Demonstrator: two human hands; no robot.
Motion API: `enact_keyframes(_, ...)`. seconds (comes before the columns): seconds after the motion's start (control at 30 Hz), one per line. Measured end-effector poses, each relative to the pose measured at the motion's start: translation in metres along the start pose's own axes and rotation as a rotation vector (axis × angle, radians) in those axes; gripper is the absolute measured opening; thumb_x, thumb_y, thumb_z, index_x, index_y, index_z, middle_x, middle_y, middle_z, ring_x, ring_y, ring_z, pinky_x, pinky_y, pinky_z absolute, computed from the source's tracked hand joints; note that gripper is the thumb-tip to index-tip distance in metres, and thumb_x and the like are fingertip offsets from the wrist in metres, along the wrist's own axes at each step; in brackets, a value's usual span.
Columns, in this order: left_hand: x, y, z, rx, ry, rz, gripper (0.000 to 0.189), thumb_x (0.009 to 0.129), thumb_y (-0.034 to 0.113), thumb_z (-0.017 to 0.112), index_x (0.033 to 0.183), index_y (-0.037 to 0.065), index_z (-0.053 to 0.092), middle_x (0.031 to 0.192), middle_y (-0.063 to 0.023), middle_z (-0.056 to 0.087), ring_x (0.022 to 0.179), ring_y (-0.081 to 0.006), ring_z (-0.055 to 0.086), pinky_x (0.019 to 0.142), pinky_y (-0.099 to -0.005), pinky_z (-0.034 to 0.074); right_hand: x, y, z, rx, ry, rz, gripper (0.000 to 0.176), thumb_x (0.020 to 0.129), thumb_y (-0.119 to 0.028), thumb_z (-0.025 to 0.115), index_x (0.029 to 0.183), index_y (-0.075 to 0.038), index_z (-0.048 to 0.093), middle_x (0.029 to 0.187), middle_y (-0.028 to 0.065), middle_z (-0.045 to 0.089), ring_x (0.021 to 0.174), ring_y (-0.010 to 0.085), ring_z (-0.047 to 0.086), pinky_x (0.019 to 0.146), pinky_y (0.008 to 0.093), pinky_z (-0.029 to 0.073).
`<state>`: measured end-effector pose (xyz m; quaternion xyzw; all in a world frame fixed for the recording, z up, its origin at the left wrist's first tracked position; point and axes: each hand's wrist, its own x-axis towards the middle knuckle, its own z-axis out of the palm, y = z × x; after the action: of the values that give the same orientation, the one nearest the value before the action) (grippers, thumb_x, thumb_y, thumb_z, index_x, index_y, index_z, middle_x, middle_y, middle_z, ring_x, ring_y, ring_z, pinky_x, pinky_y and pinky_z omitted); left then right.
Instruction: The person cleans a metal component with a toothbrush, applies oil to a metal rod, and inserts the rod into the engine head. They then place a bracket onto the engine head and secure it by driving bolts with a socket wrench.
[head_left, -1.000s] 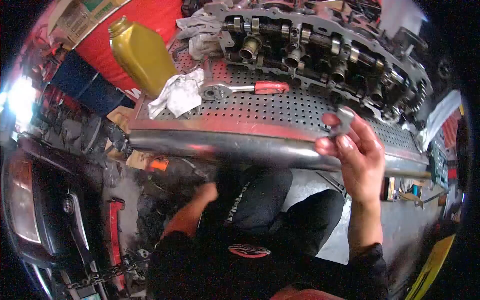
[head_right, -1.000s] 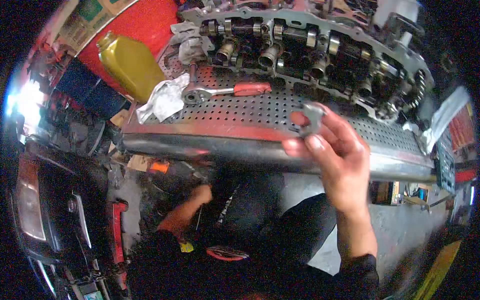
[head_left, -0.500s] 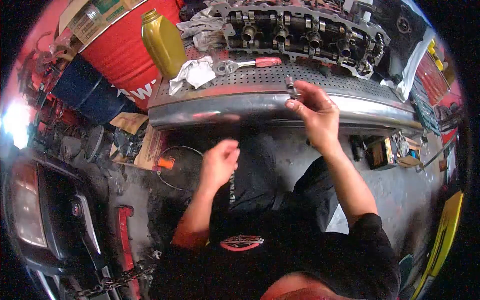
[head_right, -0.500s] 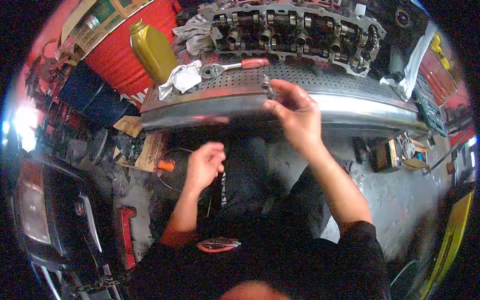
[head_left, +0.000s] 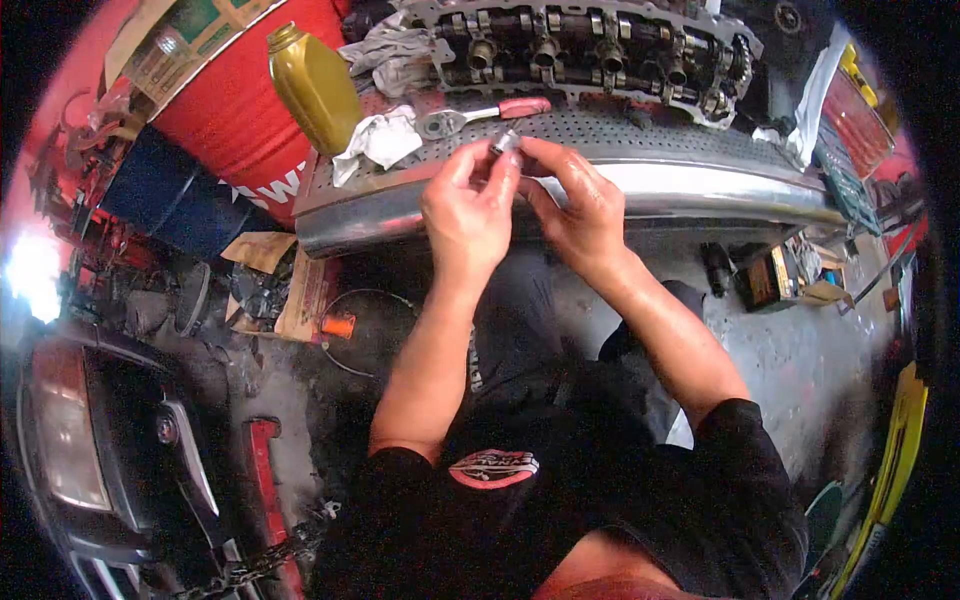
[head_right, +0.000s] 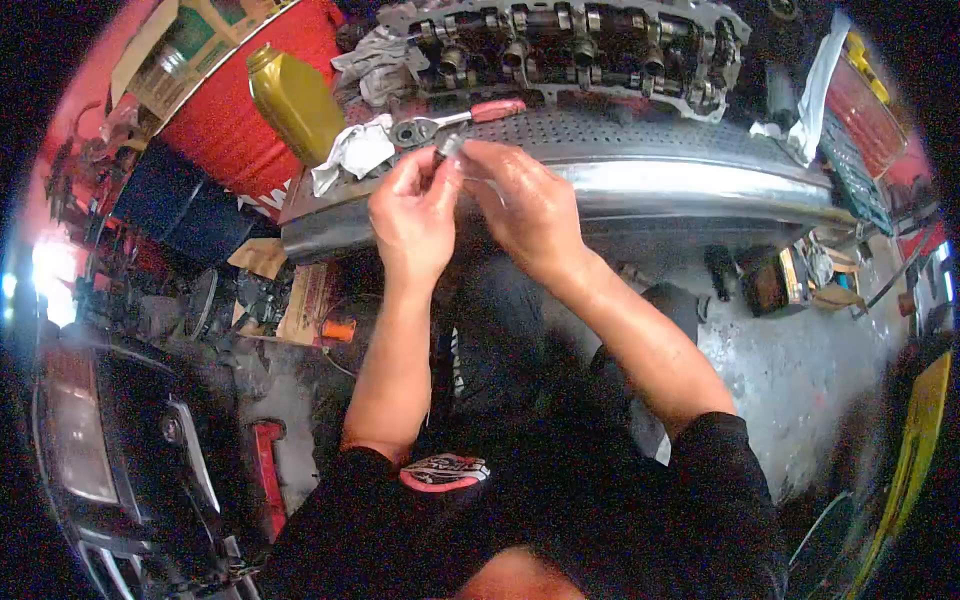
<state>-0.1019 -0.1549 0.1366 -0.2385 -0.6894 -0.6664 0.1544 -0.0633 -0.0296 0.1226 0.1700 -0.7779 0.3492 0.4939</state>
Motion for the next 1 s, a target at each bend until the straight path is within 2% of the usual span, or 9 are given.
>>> enact_keyframes(0.13,0.014,-0.02,-0.01,-0.255,-0.145,-0.288,0.02,0.095,0.017,0.058,0.1,-0.002,0.062,0.081,-0.0057,0.066,0.067,-0.0093,0.059,0.06,-0.025,0.049,-0.006,0.001,-0.001,0.182,0.129,0.186,0.045,0.072,-0.002,0.077,0.114,-0.005,0.06,0.111,0.0123,0.063,0.081,0.0215,0.068,0.069,0.0322,0.056)
enact_keyframes(0.23,0.02,-0.022,-0.014,-0.463,-0.232,-0.289,0.02,0.096,0.015,0.056,0.106,-0.001,0.061,0.086,-0.0059,0.065,0.071,-0.0109,0.06,0.059,-0.0254,0.049,-0.017,0.007,-0.007,0.187,0.023,0.363,0.046,0.073,0.001,0.078,0.116,-0.002,0.06,0.112,0.0097,0.062,0.084,0.0142,0.066,0.072,0.0263,0.055)
enact_keyframes(0.27,0.024,-0.024,-0.02,-0.423,-0.304,-0.301,0.023,0.096,0.014,0.054,0.112,-0.003,0.057,0.101,-0.0117,0.064,0.079,-0.0195,0.062,0.065,-0.0333,0.052,-0.019,0.004,-0.007,0.179,0.019,0.393,0.044,0.074,-0.002,0.078,0.114,-0.002,0.061,0.107,0.0093,0.063,0.081,0.0135,0.066,0.069,0.0258,0.055)
enact_keyframes(0.4,0.035,-0.032,-0.03,-0.541,-0.48,-0.332,0.027,0.096,0.016,0.054,0.116,-0.002,0.054,0.104,-0.0127,0.062,0.083,-0.0204,0.061,0.068,-0.0344,0.051,-0.031,0.006,-0.004,0.21,0.014,0.398,0.036,0.075,-0.005,0.079,0.107,-0.002,0.064,0.101,0.0081,0.064,0.076,0.0123,0.063,0.065,0.0254,0.053)
enact_keyframes(0.5,0.041,-0.04,-0.033,-0.569,-0.575,-0.354,0.029,0.097,0.019,0.053,0.117,-0.001,0.053,0.1,-0.0119,0.062,0.083,-0.0198,0.06,0.068,-0.0337,0.05,-0.037,0.008,-0.004,0.189,0.031,0.419,0.032,0.074,-0.011,0.078,0.101,-0.003,0.064,0.093,0.0103,0.063,0.068,0.0189,0.064,0.061,0.0308,0.052)
enact_keyframes(0.8,0.041,-0.045,-0.027,-0.696,-0.606,-0.39,0.026,0.097,0.014,0.053,0.116,-0.003,0.055,0.096,-0.0104,0.063,0.08,-0.0193,0.061,0.068,-0.0336,0.05,-0.039,0.004,-0.011,0.245,0.039,0.45,0.03,0.075,-0.01,0.078,0.1,-0.001,0.065,0.092,0.0105,0.064,0.068,0.0188,0.063,0.062,0.0304,0.052)
enact_keyframes(0.9,0.038,-0.041,-0.025,-0.595,-0.53,-0.41,0.023,0.097,0.01,0.051,0.116,-0.002,0.055,0.097,-0.0093,0.064,0.076,-0.0176,0.061,0.065,-0.0309,0.05,-0.037,0.002,-0.016,0.238,-0.06,0.533,0.038,0.079,-0.007,0.075,0.114,-0.004,0.063,0.103,0.0058,0.064,0.077,0.0097,0.06,0.068,0.0242,0.049)
enact_keyframes(0.97,0.035,-0.032,-0.027,-0.317,-0.599,-0.391,0.024,0.096,0.01,0.052,0.116,-0.003,0.057,0.093,-0.0056,0.064,0.072,-0.0118,0.059,0.064,-0.0261,0.05,-0.032,0.003,-0.02,0.418,-0.154,0.521,0.054,0.083,-0.009,0.072,0.133,-0.007,0.053,0.11,0.0041,0.061,0.08,0.0086,0.06,0.072,0.0243,0.049)
enact_keyframes(1.0,0.035,-0.023,-0.029,-0.238,-0.694,-0.347,0.023,0.096,0.01,0.053,0.115,-0.002,0.057,0.091,-0.0043,0.064,0.072,-0.0107,0.058,0.064,-0.0256,0.049,-0.033,0.008,-0.023,0.539,-0.236,0.489,0.068,0.084,-0.008,0.069,0.145,-0.009,0.038,0.113,0.0031,0.058,0.083,0.0088,0.059,0.076,0.0238,0.048)
